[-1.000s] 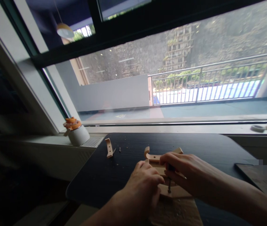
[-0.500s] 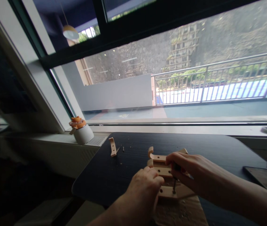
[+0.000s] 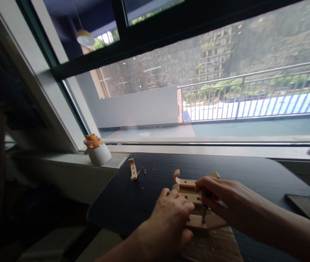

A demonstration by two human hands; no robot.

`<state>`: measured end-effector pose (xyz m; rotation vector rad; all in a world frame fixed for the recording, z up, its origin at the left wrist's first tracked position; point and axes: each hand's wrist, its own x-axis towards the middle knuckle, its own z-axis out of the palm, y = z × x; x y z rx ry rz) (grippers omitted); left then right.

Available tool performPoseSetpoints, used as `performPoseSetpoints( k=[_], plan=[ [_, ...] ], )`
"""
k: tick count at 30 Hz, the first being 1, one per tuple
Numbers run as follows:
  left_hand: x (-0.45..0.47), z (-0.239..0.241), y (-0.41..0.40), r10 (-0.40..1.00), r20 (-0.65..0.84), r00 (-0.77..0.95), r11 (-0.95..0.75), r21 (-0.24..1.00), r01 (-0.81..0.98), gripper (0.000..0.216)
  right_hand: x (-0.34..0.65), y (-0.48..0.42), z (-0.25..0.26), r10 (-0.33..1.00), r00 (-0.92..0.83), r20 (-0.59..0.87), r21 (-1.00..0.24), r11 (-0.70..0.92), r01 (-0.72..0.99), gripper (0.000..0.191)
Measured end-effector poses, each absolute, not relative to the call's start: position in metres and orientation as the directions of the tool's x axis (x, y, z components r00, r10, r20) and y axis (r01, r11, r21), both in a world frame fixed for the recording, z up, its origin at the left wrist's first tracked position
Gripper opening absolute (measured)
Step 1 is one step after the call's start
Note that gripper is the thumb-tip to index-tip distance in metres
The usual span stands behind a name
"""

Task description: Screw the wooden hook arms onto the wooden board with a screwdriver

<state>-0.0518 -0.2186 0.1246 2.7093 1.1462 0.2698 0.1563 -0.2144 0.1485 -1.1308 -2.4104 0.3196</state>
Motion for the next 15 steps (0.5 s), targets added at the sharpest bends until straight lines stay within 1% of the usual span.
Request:
performPoseSetpoints(
  k=[3,7,10,15],
  plan=[
    [-0.045,0.121,-0.219,0.724,0.135,0.677,-0.688,0.211,0.694,0.033,0.157,-0.214,0.147,0.778,-0.552,0.3,-0.389,0.628,0.674,0.014],
    [-0.032,0.113,-0.218,0.722,0.215,0.657,-0.691,0.225,0.686,0.027,0.156,-0.214,0.149,0.774,-0.559,0.296,-0.428,0.631,0.647,0.013],
    [-0.021,0.105,-0.214,0.72,0.233,0.653,-0.694,0.24,0.679,0.023,0.154,-0.216,0.153,0.779,-0.557,0.287,-0.451,0.623,0.639,0.014],
    [-0.012,0.097,-0.21,0.747,0.243,0.618,-0.664,0.247,0.705,0.022,0.152,-0.221,0.158,0.801,-0.552,0.232,-0.434,0.593,0.678,0.017]
  ],
)
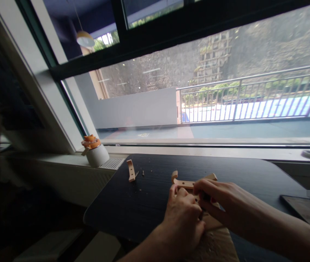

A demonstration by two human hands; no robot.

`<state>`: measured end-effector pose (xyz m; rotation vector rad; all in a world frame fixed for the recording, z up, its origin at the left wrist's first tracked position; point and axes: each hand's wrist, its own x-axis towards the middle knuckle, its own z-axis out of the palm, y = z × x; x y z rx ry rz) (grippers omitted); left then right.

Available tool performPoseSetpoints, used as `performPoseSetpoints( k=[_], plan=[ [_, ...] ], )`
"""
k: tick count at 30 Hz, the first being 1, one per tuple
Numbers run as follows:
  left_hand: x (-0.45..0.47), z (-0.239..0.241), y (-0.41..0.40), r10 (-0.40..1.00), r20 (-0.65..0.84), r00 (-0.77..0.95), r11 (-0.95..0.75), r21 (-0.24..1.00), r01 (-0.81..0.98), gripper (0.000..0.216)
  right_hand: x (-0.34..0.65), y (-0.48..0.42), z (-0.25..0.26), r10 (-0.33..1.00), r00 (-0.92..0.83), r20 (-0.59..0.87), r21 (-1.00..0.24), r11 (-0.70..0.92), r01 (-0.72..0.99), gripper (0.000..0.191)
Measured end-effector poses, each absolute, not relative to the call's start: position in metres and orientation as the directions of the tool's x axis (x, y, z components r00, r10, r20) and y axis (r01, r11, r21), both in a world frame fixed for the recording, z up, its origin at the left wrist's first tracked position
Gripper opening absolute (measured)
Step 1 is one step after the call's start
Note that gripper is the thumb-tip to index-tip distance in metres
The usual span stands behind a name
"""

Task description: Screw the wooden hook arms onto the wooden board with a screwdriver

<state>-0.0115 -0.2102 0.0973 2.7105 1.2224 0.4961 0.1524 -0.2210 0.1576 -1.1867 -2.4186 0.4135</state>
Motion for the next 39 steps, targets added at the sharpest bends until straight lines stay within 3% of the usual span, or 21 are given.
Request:
performPoseSetpoints(
  k=[19,22,28,35,39],
  plan=[
    [-0.012,0.1,-0.207,0.717,0.262,0.646,-0.697,0.306,0.649,0.027,0.155,-0.223,0.166,0.819,-0.543,0.186,-0.395,0.568,0.722,0.017],
    [-0.012,0.101,-0.207,0.709,0.239,0.663,-0.703,0.308,0.641,0.017,0.157,-0.224,0.171,0.797,-0.565,0.213,-0.42,0.597,0.683,0.026],
    [-0.013,0.099,-0.208,0.708,0.251,0.66,-0.705,0.312,0.637,0.009,0.16,-0.224,0.174,0.788,-0.586,0.19,-0.47,0.597,0.65,0.017],
    [-0.012,0.096,-0.205,0.703,0.274,0.656,-0.711,0.295,0.638,0.016,0.153,-0.221,0.174,0.804,-0.565,0.187,-0.378,0.59,0.714,0.016],
    [-0.012,0.095,-0.204,0.692,0.29,0.661,-0.722,0.301,0.623,0.016,0.153,-0.226,0.178,0.802,-0.571,0.177,-0.43,0.585,0.688,0.029]
  ],
)
